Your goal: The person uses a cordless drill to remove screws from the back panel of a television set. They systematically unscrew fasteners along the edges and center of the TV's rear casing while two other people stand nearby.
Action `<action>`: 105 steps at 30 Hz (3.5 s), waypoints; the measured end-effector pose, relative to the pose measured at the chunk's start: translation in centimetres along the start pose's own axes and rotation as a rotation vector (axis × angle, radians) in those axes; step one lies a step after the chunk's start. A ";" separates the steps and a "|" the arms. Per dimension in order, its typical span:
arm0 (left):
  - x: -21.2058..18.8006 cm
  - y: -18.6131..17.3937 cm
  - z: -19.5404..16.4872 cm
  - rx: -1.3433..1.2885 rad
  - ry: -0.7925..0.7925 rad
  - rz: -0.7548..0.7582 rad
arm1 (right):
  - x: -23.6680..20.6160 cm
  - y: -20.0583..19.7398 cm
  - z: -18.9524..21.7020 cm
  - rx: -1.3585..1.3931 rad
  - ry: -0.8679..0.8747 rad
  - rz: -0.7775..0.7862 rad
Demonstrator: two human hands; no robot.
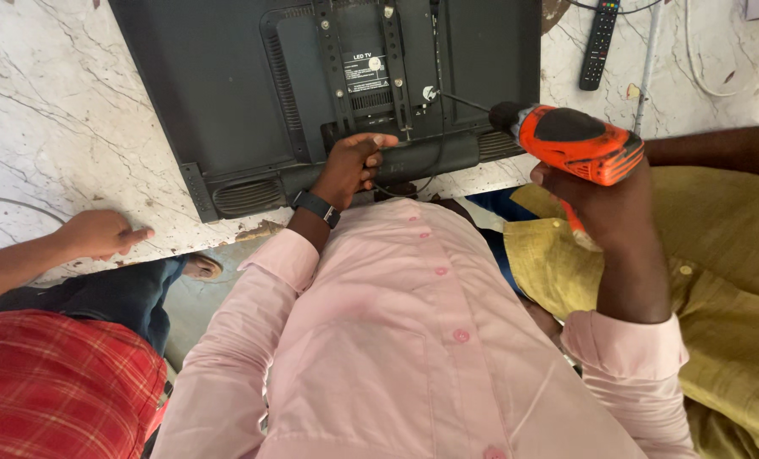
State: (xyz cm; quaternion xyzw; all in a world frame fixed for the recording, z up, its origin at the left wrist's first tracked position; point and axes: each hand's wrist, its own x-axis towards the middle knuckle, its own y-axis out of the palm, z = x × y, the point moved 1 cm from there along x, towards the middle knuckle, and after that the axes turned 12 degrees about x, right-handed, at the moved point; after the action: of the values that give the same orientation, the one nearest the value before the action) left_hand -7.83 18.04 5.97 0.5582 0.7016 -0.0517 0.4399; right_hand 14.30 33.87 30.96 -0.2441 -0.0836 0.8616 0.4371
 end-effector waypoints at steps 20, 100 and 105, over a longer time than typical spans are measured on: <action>-0.5 -0.1 0.3 0.032 0.056 0.035 | 3.9 1.1 5.5 -0.290 0.139 0.074; 13.0 8.8 -7.1 2.037 0.422 -0.246 | -7.9 -7.4 -5.1 0.244 0.109 -0.137; 9.4 8.5 -8.2 1.590 0.729 -0.482 | -7.3 -7.2 -4.7 0.193 0.090 -0.145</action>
State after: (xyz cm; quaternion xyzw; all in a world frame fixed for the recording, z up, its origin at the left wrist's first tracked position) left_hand -5.27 32.73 8.18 0.5171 0.6524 -0.4318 -0.3473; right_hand 25.37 32.11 32.01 -0.2326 0.0021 0.8199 0.5231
